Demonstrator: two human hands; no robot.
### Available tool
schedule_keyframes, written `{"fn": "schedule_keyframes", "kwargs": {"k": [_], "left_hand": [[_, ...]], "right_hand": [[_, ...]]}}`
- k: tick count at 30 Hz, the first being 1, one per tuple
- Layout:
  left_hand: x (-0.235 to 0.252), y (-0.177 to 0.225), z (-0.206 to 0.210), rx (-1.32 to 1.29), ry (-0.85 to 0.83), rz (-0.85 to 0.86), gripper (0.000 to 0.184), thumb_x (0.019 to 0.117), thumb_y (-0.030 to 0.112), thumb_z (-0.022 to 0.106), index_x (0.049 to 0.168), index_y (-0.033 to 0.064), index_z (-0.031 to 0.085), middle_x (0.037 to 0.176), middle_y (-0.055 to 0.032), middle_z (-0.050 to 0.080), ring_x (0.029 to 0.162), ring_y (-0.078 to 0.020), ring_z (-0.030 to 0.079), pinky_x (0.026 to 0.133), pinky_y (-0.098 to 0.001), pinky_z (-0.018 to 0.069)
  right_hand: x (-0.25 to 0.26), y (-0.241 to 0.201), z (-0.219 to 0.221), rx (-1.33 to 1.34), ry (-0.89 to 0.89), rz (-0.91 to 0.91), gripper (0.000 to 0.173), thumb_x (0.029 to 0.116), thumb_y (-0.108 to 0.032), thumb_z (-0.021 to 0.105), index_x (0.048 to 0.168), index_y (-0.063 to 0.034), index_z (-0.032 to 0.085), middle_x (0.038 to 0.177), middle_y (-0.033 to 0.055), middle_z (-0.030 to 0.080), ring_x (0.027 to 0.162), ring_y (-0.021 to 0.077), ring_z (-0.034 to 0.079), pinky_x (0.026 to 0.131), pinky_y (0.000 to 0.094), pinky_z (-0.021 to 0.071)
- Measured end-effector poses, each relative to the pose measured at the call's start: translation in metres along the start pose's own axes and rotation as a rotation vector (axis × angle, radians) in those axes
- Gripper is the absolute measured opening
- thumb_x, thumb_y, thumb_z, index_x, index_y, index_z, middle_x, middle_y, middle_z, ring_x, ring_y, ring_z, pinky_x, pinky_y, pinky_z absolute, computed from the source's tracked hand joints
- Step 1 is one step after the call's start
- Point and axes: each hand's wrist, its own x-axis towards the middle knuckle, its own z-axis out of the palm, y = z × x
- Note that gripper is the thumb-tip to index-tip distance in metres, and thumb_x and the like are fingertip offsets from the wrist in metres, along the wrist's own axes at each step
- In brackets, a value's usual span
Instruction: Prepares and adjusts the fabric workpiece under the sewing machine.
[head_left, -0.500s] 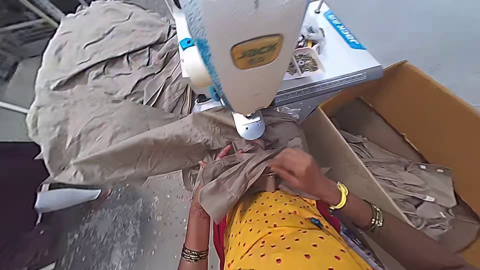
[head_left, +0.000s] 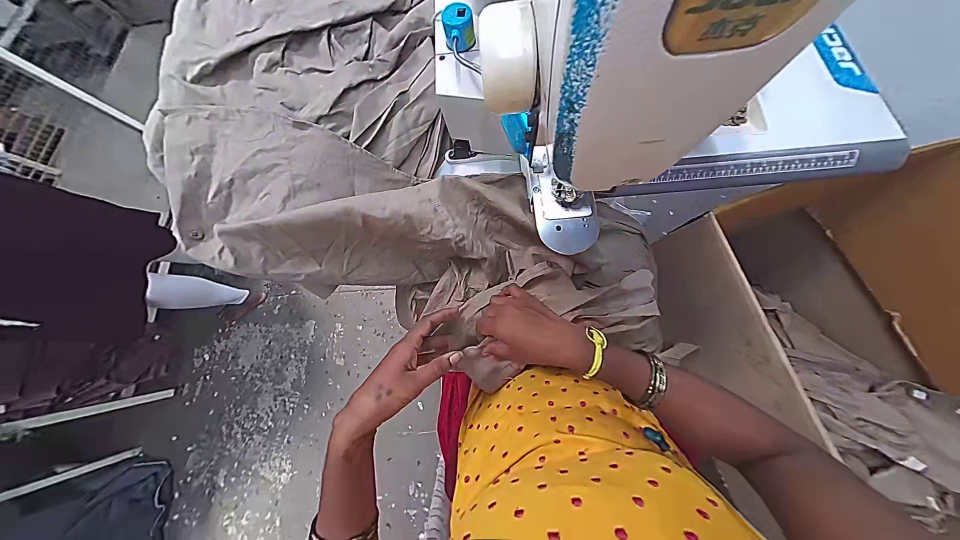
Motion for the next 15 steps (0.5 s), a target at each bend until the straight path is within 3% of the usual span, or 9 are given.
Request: {"fn": "schedule_keyframes", "kwargs": {"k": [2,4,6,8,10,12,15], "left_hand": [[-0.003,0.0,0.002,0.229,0.072,0.081,0.058,0.0958,0.035,0.067,0.145,0.0064,0.052,0.147,-0.0127,0.053,0.122,-0.0163,0.062,0.098,-0.0327,0.0557],[0.0,0.004,0.008,0.434,0.124,0.194,0.057,0.0953,0.049,0.062,0.136,0.0094,0.063,0.145,-0.0151,0.055,0.128,-0.0241,0.057,0.096,-0.0391,0.0531],[0.008,0.015,0.019,0.48,0.117,0.254,0.053,0.0955,0.05,0.062,0.132,0.0119,0.065,0.133,-0.0083,0.063,0.111,-0.0182,0.063,0.086,-0.0361,0.0548],[0.025,0.031,0.033,0.328,0.087,0.289,0.04,0.0978,0.037,0.064,0.127,0.0101,0.065,0.11,0.0007,0.07,0.085,-0.0062,0.066,0.071,-0.025,0.0564],[0.045,0.053,0.045,0.108,0.027,0.324,0.029,0.0993,0.023,0.063,0.122,0.0059,0.062,0.098,0.003,0.071,0.077,-0.0036,0.067,0.068,-0.0211,0.0572],[0.062,0.074,0.057,0.019,-0.008,0.357,0.019,0.0998,0.021,0.063,0.112,0.0063,0.063,0.088,0.0055,0.07,0.069,-0.0013,0.065,0.062,-0.0188,0.0551],[0.079,0.099,0.07,-0.091,-0.04,0.315,0.012,0.102,0.019,0.06,0.101,0.0083,0.064,0.074,0.0045,0.067,0.057,-0.0041,0.063,0.053,-0.0203,0.0546]], "right_hand": [[-0.011,-0.001,-0.001,0.012,0.071,0.006,0.025,0.1,-0.026,0.064,0.102,-0.0026,0.073,0.095,0.0157,0.071,0.098,0.0345,0.066,0.099,0.0575,0.0397],[-0.032,0.002,-0.009,0.046,0.234,-0.004,0.025,0.101,-0.026,0.062,0.101,-0.0033,0.072,0.089,0.0134,0.072,0.09,0.0308,0.07,0.093,0.0535,0.0458],[-0.055,0.006,-0.017,0.046,0.431,-0.015,0.024,0.1012,-0.027,0.061,0.1,-0.0066,0.073,0.085,0.0088,0.074,0.08,0.0246,0.072,0.082,0.0485,0.0535],[-0.079,0.011,-0.032,0.019,0.583,0.002,0.026,0.1019,-0.03,0.06,0.099,-0.0097,0.075,0.082,0.0045,0.074,0.075,0.0185,0.072,0.072,0.0418,0.0564],[-0.1,0.015,-0.054,0.009,0.705,0.049,0.028,0.103,-0.032,0.058,0.101,-0.0103,0.076,0.088,0.0033,0.077,0.079,0.0157,0.072,0.073,0.0388,0.0552],[-0.116,0.021,-0.076,-0.012,0.786,0.14,0.029,0.1035,-0.035,0.058,0.102,-0.0121,0.076,0.094,0.0012,0.077,0.085,0.0138,0.071,0.081,0.038,0.0549],[-0.123,0.034,-0.105,0.061,0.784,0.295,0.033,0.1002,-0.04,0.061,0.103,-0.0112,0.076,0.091,0.0026,0.072,0.085,0.0167,0.069,0.077,0.044,0.055]]}}
